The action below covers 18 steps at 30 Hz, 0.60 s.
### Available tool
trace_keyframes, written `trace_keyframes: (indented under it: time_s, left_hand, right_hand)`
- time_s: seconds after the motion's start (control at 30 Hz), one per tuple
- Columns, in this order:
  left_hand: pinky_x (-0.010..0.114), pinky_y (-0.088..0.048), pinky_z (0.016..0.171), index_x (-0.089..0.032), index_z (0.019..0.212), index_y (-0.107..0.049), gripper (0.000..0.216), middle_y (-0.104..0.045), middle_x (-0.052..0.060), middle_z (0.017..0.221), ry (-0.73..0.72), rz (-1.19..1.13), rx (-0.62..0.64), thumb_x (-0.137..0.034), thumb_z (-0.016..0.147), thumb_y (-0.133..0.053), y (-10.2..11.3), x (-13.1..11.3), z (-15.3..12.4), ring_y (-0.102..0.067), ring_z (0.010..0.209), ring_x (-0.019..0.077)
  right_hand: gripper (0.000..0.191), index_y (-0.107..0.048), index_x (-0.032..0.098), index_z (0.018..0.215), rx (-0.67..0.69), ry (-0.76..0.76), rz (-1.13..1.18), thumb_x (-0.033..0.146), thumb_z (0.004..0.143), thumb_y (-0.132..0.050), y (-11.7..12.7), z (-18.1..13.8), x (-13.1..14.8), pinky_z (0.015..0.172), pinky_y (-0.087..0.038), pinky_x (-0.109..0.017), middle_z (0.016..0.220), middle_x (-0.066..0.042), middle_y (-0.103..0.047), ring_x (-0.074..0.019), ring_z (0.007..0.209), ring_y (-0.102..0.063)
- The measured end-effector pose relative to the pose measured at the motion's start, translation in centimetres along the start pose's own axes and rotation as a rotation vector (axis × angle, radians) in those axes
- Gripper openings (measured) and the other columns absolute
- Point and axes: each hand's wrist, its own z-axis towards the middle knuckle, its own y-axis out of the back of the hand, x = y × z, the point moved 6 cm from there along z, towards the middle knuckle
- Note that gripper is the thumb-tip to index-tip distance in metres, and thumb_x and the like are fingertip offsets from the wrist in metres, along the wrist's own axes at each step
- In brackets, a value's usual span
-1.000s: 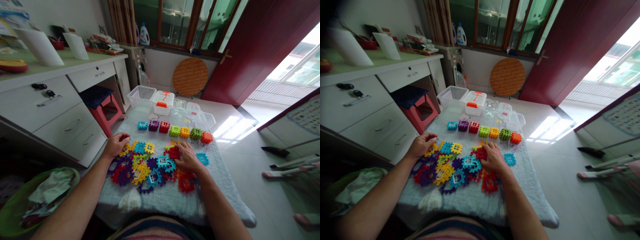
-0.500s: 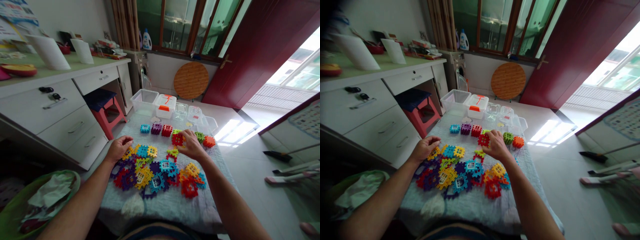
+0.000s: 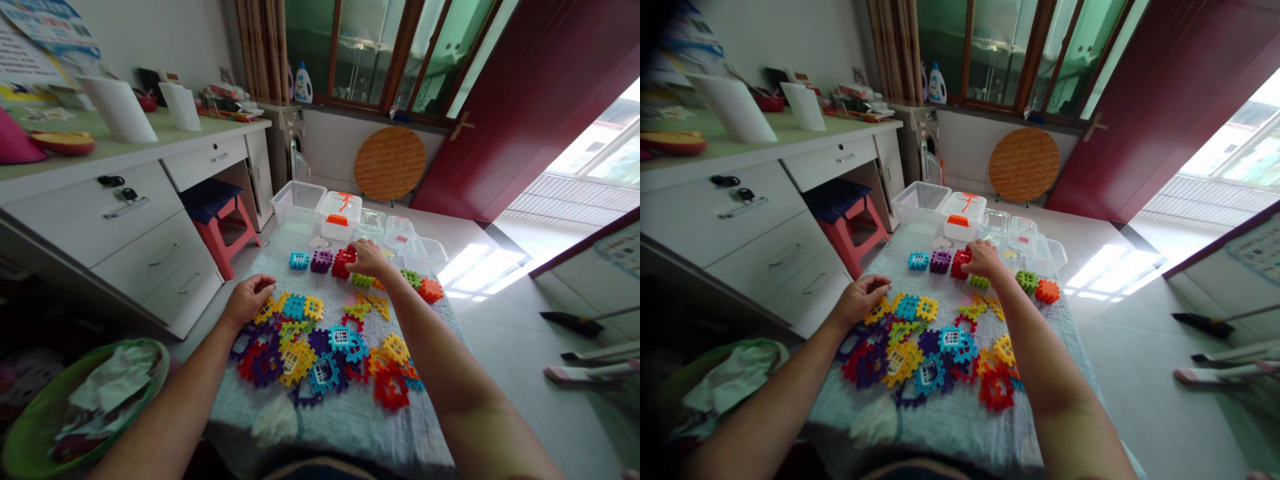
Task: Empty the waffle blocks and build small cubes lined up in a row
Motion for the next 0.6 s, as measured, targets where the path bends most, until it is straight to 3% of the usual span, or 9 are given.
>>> trace_keyframes:
  time_s: [0.27, 0.6]
  left_hand:
    - [0.025, -0.047, 0.059, -0.017, 0.092, -0.067, 0.038, -0.069, 0.003, 0.077, -0.011, -0.008, 0.006, -0.049, 0.072, -0.069, 0.0, -0.3, -0.2, -0.061, 0.066, 0.0167]
    - [0.025, -0.048, 0.060, -0.017, 0.092, -0.067, 0.038, -0.069, 0.002, 0.076, -0.019, 0.006, 0.002, -0.049, 0.072, -0.069, 0.0, -0.1, -0.1, -0.063, 0.066, 0.0165]
  right_hand:
    - [0.044, -0.061, 0.018, 0.106, 0.063, 0.029, -0.057, 0.040, 0.069, -0.066, -1.0, 0.6, -0.1, 0.078, -0.040, -0.036, 0.109, -0.013, -0.061, -0.0301, 0.100, -0.053]
    - [0.036, -0.062, 0.019, 0.101, 0.088, 0.043, -0.067, 0.036, 0.070, -0.069, -1.5, 1.1, 0.0, 0.078, -0.040, -0.034, 0.107, -0.011, -0.063, -0.0279, 0.098, -0.055]
